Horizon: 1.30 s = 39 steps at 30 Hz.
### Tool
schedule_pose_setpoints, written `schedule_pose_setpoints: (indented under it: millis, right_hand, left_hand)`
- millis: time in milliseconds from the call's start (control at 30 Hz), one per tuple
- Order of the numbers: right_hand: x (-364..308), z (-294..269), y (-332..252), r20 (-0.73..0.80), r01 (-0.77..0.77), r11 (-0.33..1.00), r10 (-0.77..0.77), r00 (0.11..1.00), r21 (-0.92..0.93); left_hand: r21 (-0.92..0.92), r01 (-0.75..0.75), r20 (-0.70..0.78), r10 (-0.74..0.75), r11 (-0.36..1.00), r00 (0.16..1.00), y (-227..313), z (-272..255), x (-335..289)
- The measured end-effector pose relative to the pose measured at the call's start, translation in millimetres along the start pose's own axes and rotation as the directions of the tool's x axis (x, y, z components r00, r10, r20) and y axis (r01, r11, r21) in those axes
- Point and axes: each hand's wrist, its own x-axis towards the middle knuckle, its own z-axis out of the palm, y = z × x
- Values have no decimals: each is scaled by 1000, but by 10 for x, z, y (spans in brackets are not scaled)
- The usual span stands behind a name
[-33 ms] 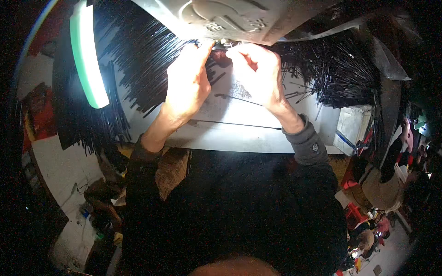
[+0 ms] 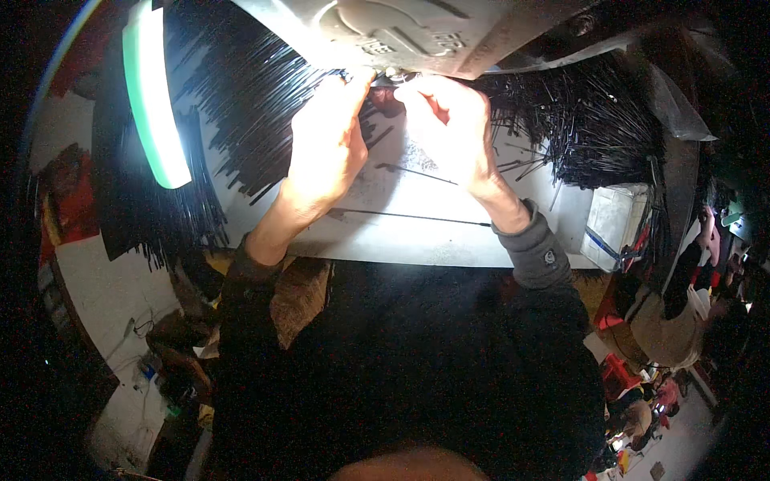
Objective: The person picks up small black rods and inserts them into an industrial assembly machine by hand.
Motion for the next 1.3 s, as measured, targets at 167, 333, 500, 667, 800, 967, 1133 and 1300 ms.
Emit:
schedule_pose_setpoints:
  millis: [167,333,500,667,800,967,1133,1300]
  right_hand:
    - [31,-70,7,125,-163,979,147,981,124]
    - [15,-15,-91,144,-252,945,226,963,209]
    - [24,123,-35,158,-293,918,258,953,266]
    - [-9,155,85,393,64,983,-129,910,172]
    - [-250,266,-162,436,83,996,-87,896,27]
    - [-445,-6,69,215,114,989,-133,968,97]
    - [-534,-193,46,524,672,665,-465,714,-326]
    - [-544,-84,-48,422,491,761,-313,851,-424]
  left_hand:
    - [56,39,429,-59,998,901,-3,-275,130]
    - [-32,-83,148,86,996,985,19,-99,18]
    - [-227,122,227,-69,966,971,153,-182,152]
    - [409,24,30,-40,912,999,-382,-262,215]
    - [433,153,79,-206,888,975,-567,-204,145]
    - [249,23,3,-24,968,1000,-617,-203,87]
    - [85,-67,-10,68,994,998,-375,-144,19]
    - [50,147,82,-151,988,985,-24,-153,-122]
